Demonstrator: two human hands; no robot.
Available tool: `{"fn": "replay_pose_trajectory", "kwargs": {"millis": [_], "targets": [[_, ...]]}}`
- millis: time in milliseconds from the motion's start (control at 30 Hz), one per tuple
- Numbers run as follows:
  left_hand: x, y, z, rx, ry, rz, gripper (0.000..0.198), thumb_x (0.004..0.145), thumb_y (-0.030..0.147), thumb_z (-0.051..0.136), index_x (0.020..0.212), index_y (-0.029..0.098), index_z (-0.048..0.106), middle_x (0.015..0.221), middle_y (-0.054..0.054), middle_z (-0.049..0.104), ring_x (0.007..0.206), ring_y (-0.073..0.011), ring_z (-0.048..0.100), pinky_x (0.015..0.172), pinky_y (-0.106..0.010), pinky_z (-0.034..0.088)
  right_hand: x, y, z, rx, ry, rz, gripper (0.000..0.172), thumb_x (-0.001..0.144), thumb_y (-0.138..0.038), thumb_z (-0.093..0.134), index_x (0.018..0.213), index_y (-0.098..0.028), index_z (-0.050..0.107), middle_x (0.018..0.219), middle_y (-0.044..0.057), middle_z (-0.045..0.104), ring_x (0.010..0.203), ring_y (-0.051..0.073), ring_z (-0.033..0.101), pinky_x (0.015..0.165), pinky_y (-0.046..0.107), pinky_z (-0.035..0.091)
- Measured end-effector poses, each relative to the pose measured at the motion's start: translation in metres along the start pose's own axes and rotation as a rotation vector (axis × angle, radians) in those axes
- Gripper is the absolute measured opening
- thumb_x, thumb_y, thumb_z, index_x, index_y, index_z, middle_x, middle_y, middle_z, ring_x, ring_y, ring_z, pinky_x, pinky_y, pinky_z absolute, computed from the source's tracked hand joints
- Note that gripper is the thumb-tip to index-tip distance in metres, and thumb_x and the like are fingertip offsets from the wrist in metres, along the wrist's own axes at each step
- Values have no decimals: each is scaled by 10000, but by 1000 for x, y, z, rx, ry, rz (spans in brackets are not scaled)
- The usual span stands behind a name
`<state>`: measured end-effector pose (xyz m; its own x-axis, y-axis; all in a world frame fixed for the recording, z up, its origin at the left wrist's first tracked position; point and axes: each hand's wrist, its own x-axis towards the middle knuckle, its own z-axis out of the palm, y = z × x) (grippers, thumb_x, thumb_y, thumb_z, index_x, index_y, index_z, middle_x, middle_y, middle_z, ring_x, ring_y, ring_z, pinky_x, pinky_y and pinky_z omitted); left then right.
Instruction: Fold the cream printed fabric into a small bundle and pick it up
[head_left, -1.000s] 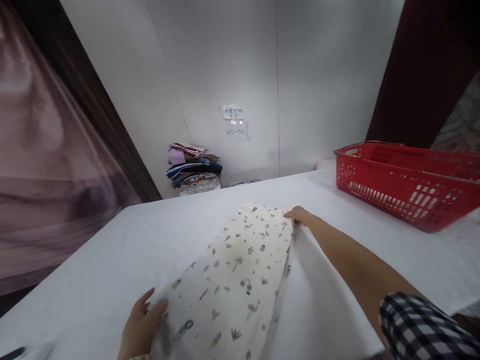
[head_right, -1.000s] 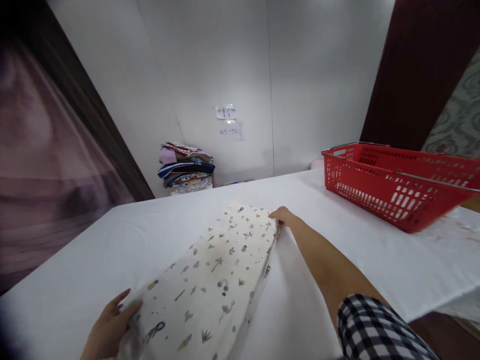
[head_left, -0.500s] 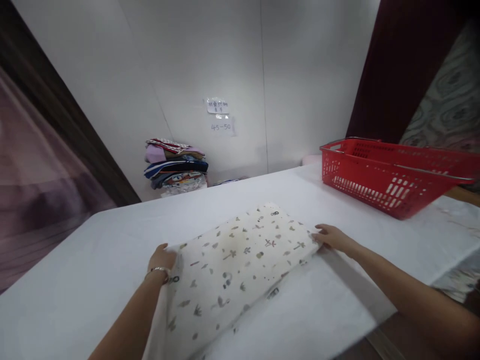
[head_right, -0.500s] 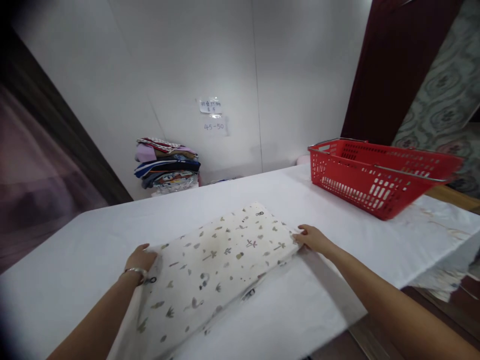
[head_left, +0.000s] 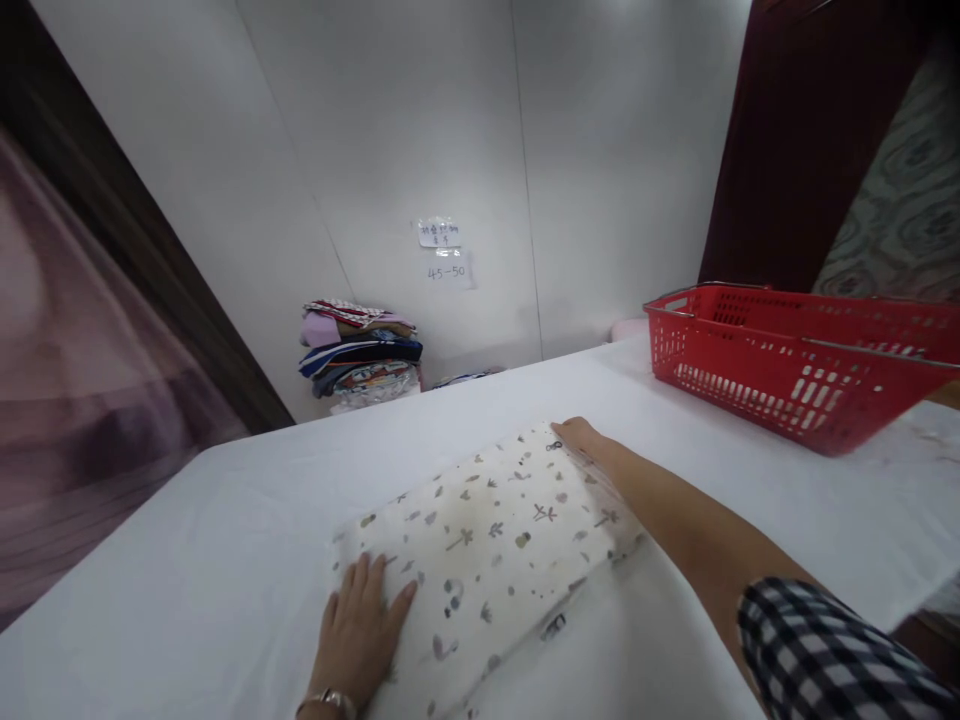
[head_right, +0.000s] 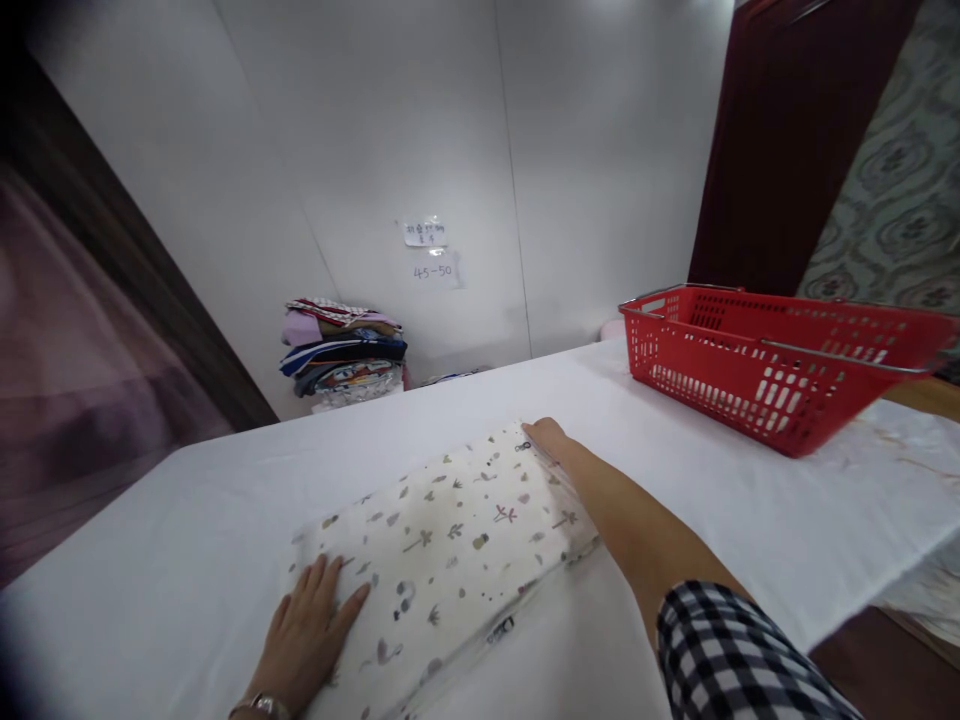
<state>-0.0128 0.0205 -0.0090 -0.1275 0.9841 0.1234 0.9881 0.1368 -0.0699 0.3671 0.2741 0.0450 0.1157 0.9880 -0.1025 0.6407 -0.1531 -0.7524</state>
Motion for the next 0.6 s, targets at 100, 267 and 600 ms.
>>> {"fn": "replay_pose_trajectory", "kwargs": {"millis": [100,267,600], "targets": [[-3,-6,2,61,-24,43,507,848,359,359,1301,202,522,1481,-96,354,1391,-306,216,1081,-493,243,9,2,4,8,46,4,206,775,-302,599,868,-148,699,952,105,706,896,209,639,729,251,448],[-6,-7,1,36,-23,83,491,844,337,354,1280,216,543,1484,-78,349,1395,-296,206,1095,-505,219,16,13,-1,23,22,56,187,751,-303,634,837,-152,704,972,99,700,971,234,620,773,249,445],[-22,-3,-7,28,71,193,404,806,242,467,1166,316,635,1465,-36,389,1418,-295,39,1104,-536,190,42,-17,3,191,-134,265,426,654,-397,770,914,-76,667,1017,200,659,958,333,610,736,392,490]]}}
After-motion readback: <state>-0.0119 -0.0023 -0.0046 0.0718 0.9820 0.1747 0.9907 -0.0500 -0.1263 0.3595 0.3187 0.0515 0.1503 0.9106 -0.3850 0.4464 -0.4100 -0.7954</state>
